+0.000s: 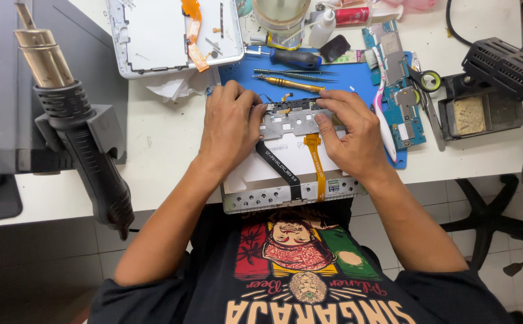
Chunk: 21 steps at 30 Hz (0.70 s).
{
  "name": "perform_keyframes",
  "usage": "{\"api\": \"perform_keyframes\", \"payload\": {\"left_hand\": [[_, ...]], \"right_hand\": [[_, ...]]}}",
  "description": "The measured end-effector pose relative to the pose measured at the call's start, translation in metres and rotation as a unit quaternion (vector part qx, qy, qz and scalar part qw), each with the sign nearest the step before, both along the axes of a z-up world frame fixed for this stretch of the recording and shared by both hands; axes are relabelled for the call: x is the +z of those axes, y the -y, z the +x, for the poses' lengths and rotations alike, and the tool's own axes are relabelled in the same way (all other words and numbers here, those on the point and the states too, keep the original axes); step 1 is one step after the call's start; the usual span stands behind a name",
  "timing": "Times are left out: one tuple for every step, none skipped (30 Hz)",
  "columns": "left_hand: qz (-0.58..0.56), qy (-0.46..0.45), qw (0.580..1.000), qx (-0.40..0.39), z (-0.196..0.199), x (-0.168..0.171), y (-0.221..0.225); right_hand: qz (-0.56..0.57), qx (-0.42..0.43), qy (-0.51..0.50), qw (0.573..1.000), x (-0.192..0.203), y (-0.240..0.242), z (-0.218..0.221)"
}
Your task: The person assembles a tablet by placing red plastic side pieces onto the chassis, then installing the motherboard and connecting ribbon cables. The person works at a bench with various tools and parts visible.
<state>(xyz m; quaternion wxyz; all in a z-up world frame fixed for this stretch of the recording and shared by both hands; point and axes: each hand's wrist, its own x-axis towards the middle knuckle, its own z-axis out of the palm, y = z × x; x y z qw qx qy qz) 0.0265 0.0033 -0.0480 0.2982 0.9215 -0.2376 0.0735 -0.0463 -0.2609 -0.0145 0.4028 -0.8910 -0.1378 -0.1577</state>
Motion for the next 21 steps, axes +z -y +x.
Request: {"api": "perform_keyframes", "payload": {"left_hand": [[0.001, 0.001, 1.000, 0.000, 0.001, 0.003, 0.001], [-0.017, -0.019, 1.000, -0.006, 0.001, 0.005, 0.003], [-0.036, -0.040, 0.998, -0.012, 0.002, 0.007, 0.005], [-0.035, -0.040, 0.998, -0.013, 0.003, 0.013, 0.008], [-0.035, -0.056, 0.998, -0.012, 0.004, 0.019, 0.012], [-0.035, -0.070, 0.997, -0.012, 0.007, 0.025, 0.016], [-0.034, -0.069, 0.997, -0.013, 0.009, 0.024, 0.017], [-0.054, -0.092, 0.994, -0.025, 0.012, 0.024, 0.018], [-0.073, -0.115, 0.990, -0.037, 0.014, 0.023, 0.019], [-0.072, -0.115, 0.990, -0.038, 0.017, 0.021, 0.021], [-0.064, -0.119, 0.990, -0.036, 0.020, 0.020, 0.023], [-0.057, -0.124, 0.990, -0.033, 0.023, 0.018, 0.025], [-0.056, -0.123, 0.990, -0.033, 0.022, 0.022, 0.023], [-0.067, -0.140, 0.987, -0.034, 0.023, 0.025, 0.024], [-0.077, -0.157, 0.984, -0.034, 0.023, 0.028, 0.024], [-0.076, -0.158, 0.984, -0.035, 0.021, 0.033, 0.027], [-0.109, -0.185, 0.976, -0.034, 0.019, 0.038, 0.030], [-0.142, -0.210, 0.967, -0.032, 0.018, 0.043, 0.032], [-0.142, -0.210, 0.967, -0.032, 0.019, 0.039, 0.033], [-0.141, -0.211, 0.967, -0.023, 0.020, 0.035, 0.034], [-0.140, -0.213, 0.967, -0.014, 0.021, 0.032, 0.035]], "right_hand": [[0.001, 0.000, 0.001, 1.000, 0.001, 0.000, 0.001], [0.008, 0.000, -0.004, 1.000, 0.002, 0.000, 0.001], [0.015, 0.001, -0.009, 1.000, 0.003, 0.000, 0.000], [0.016, 0.000, -0.009, 1.000, 0.002, 0.001, 0.000], [0.018, 0.001, -0.010, 1.000, 0.002, 0.001, 0.000], [0.021, 0.002, -0.010, 1.000, 0.003, 0.001, 0.000], [0.021, 0.001, -0.009, 1.000, 0.001, 0.002, 0.000], [0.020, 0.000, -0.007, 1.000, 0.000, 0.003, 0.000], [0.020, -0.001, -0.004, 1.000, -0.002, 0.003, 0.000], [0.020, -0.002, -0.004, 1.000, -0.002, 0.004, 0.000], [0.022, -0.003, -0.006, 1.000, -0.001, 0.004, 0.000], [0.023, -0.003, -0.009, 1.000, -0.001, 0.004, 0.000], [0.024, -0.003, -0.009, 1.000, -0.001, 0.004, 0.000], [0.028, -0.001, -0.008, 1.000, -0.002, 0.004, 0.000], [0.032, 0.000, -0.007, 0.999, -0.002, 0.005, 0.000], [0.032, -0.001, -0.008, 0.999, -0.002, 0.005, 0.000], [0.035, -0.002, -0.009, 0.999, -0.001, 0.004, 0.000], [0.036, -0.003, -0.010, 0.999, -0.001, 0.004, 0.001], [0.036, -0.003, -0.010, 0.999, -0.002, 0.005, 0.001], [0.034, -0.001, -0.005, 0.999, -0.004, 0.005, 0.001], [0.032, 0.001, 0.000, 0.999, -0.005, 0.006, 0.001]]}}
